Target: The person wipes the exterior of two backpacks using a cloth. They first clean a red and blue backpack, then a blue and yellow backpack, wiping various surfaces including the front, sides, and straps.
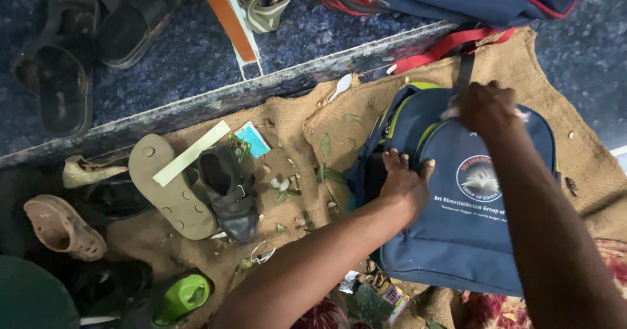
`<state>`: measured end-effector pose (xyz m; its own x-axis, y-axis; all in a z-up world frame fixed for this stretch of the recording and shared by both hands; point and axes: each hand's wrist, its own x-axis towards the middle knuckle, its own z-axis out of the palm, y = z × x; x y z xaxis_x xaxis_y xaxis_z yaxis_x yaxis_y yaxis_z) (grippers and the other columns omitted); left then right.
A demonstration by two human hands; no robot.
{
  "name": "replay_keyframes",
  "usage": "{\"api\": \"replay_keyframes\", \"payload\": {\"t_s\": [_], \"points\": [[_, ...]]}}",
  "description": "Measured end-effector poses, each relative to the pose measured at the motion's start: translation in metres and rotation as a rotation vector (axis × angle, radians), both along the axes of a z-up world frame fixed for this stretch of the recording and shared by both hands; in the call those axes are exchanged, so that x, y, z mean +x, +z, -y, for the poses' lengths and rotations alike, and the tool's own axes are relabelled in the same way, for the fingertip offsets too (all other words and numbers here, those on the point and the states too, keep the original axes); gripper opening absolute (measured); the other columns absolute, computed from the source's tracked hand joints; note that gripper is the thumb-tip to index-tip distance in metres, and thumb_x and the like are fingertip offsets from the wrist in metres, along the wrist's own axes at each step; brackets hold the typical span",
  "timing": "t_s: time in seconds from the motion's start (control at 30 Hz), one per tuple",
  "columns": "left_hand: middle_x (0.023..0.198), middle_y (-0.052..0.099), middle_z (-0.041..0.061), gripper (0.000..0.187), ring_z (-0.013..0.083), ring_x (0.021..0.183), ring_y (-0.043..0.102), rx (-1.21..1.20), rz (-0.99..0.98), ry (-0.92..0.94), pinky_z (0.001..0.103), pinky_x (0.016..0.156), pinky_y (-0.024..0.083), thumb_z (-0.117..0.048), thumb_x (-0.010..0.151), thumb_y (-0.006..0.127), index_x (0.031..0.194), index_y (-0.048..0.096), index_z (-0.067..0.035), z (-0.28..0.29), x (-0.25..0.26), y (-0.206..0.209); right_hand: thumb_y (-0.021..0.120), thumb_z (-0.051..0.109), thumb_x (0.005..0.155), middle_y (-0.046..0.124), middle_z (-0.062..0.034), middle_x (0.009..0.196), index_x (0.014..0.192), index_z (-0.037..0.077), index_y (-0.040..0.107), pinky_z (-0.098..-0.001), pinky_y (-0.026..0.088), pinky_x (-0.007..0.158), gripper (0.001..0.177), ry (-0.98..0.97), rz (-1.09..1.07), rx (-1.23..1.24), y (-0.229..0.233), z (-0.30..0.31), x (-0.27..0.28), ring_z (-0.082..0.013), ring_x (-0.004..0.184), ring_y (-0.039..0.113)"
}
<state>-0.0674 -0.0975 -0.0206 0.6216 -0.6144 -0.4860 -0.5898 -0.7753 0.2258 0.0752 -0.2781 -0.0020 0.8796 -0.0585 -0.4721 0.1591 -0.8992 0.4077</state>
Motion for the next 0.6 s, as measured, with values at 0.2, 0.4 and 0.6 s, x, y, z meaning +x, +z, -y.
{"api": "replay_keyframes", "payload": {"t_s": [0.2,0.4,0.6], "points": [[0.155,0.035,0.035,0.073,0.0604,0.143,0.029,-0.018,0.0,0.04,0.07,0.116,0.016,-0.024,0.099,0.048,0.164,0.015,-0.016,0.001,0.0,0.006,0.07,0.034,0.09,0.076,-0.0011,0.121,0.119,0.036,0.076,-0.0456,0.061,0.088,0.03,-0.092,-0.015,-0.025,-0.008,0.107,-0.021,-0.0302,0.112,0.072],[0.155,0.035,0.037,0.073,0.0616,0.143,0.027,-0.026,0.037,0.018,0.071,0.114,0.017,-0.024,0.099,0.049,0.164,0.017,-0.015,0.002,-0.002,0.009,0.076,0.028,0.083,0.076,-0.0059,0.118,0.12,0.031,0.074,-0.0458,0.062,0.088,0.037,-0.101,-0.016,-0.052,0.005,0.159,-0.074,-0.0322,0.109,0.074],[0.153,0.04,0.037,0.069,0.0603,0.143,0.029,-0.05,0.028,0.052,0.071,0.115,0.019,-0.024,0.1,0.048,0.163,0.021,-0.016,0.005,0.0,0.005,0.086,0.024,0.071,0.077,-0.0113,0.117,0.122,0.026,0.072,-0.0462,0.062,0.089,0.053,-0.235,-0.011,0.029,0.006,0.179,-0.121,-0.0349,0.107,0.074]]}}
